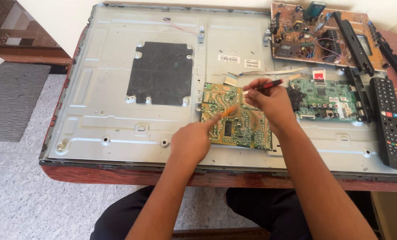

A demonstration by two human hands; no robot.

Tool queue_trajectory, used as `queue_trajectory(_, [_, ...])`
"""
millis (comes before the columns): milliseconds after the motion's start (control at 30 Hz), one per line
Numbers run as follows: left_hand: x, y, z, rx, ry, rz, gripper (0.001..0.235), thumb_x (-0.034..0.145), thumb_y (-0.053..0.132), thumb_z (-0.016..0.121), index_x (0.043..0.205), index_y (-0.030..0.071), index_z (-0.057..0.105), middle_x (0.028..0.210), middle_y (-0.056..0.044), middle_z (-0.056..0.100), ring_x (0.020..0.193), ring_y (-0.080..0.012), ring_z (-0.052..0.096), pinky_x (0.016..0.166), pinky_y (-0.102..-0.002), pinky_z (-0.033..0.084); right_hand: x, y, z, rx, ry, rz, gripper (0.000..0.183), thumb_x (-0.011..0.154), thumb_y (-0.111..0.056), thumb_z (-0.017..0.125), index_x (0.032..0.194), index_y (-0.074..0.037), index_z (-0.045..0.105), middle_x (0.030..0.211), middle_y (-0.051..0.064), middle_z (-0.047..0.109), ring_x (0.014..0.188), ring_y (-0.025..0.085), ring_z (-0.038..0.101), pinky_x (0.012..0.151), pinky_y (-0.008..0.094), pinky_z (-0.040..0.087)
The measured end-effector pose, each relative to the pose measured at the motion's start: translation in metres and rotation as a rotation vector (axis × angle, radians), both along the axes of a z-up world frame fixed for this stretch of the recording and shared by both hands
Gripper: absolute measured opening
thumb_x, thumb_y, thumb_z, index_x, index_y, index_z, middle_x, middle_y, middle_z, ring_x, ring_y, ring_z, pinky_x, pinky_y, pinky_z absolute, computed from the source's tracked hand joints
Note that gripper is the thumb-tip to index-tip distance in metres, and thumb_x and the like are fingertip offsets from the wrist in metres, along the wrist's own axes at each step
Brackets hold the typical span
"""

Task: The person uses a screwdriver and a plastic pry tool to work on a circuit board removed from a television. They repeatedly probe and scrape the board's surface while holding it steady.

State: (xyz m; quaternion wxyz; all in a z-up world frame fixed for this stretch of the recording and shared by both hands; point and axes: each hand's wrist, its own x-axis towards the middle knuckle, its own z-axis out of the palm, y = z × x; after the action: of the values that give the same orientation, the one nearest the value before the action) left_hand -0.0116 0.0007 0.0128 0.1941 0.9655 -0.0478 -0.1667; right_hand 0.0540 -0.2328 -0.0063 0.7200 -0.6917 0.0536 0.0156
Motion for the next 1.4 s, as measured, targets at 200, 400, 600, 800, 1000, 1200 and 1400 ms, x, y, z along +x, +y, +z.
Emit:
queue_trajectory(200, [0.008,0.036,0.012,0.159,-0.092,0.209,0.075,0.096,0.007,0.05,0.157,0.048,0.035,0.101,-0.01,0.067,0.087,-0.0267,0.07,0.075,-0.043,0.058,0.002,-0.002,0.0,-0.073,0.047,-0.037,0.013,0.095,-0.003,0.063,0.105,-0.001,0.072,0.099,0.009,0.073,0.091,0.015,0.074,0.085,0.027,0.062])
queue_trajectory(400, [0.012,0.002,0.004,-0.147,-0.029,0.271,0.071,0.094,0.006,0.054,0.153,0.044,0.04,0.125,-0.002,0.056,0.086,-0.0234,0.071,0.073,-0.039,0.061,-0.002,0.017,-0.003,-0.421,-0.051,0.022,0.021,0.084,-0.011,0.079,0.102,-0.002,0.071,0.088,0.008,0.076,0.077,0.015,0.071,0.069,0.028,0.057])
queue_trajectory(600, [0.003,-0.021,-0.009,-0.317,-0.184,0.251,0.061,0.091,0.024,0.069,0.148,0.028,0.048,0.133,-0.008,0.05,0.095,-0.0299,0.07,0.081,-0.047,0.058,-0.002,0.033,-0.003,-0.767,-0.293,0.073,0.011,0.085,-0.015,0.078,0.095,-0.009,0.077,0.085,0.004,0.077,0.076,0.013,0.073,0.071,0.028,0.057])
queue_trajectory(800, [0.004,-0.023,-0.008,-0.263,-0.207,0.271,0.054,0.089,0.026,0.074,0.14,0.019,0.056,0.14,-0.009,0.048,0.103,-0.0304,0.068,0.084,-0.046,0.058,0.0,0.039,-0.003,-0.807,-0.3,0.039,0.019,0.082,-0.011,0.076,0.098,-0.008,0.067,0.083,0.005,0.076,0.076,0.016,0.076,0.071,0.029,0.058])
queue_trajectory(1000, [0.006,-0.013,0.005,-0.19,-0.041,0.259,0.093,0.075,0.034,0.088,0.152,0.017,0.04,0.136,-0.009,0.046,0.104,-0.0295,0.067,0.084,-0.044,0.059,-0.003,0.033,0.007,-0.981,-0.292,0.114,0.015,0.082,-0.01,0.076,0.095,-0.01,0.067,0.082,0.004,0.075,0.075,0.019,0.075,0.07,0.034,0.055])
queue_trajectory(1200, [0.006,-0.012,0.005,-0.166,0.044,0.238,0.102,0.072,0.04,0.09,0.156,0.025,0.034,0.133,-0.008,0.049,0.106,-0.0292,0.067,0.085,-0.044,0.058,-0.006,0.048,0.006,-0.923,-0.377,0.157,0.011,0.086,-0.01,0.072,0.096,-0.011,0.065,0.087,0.006,0.076,0.077,0.023,0.075,0.071,0.037,0.055])
queue_trajectory(1400, [0.008,-0.014,-0.006,-0.194,0.063,0.234,0.1,0.074,0.04,0.088,0.157,0.027,0.032,0.133,-0.008,0.051,0.107,-0.0304,0.067,0.087,-0.045,0.057,-0.007,0.051,0.007,-1.042,-0.492,0.164,0.013,0.089,-0.008,0.07,0.101,-0.012,0.066,0.086,0.013,0.074,0.081,0.036,0.07,0.069,0.047,0.051])
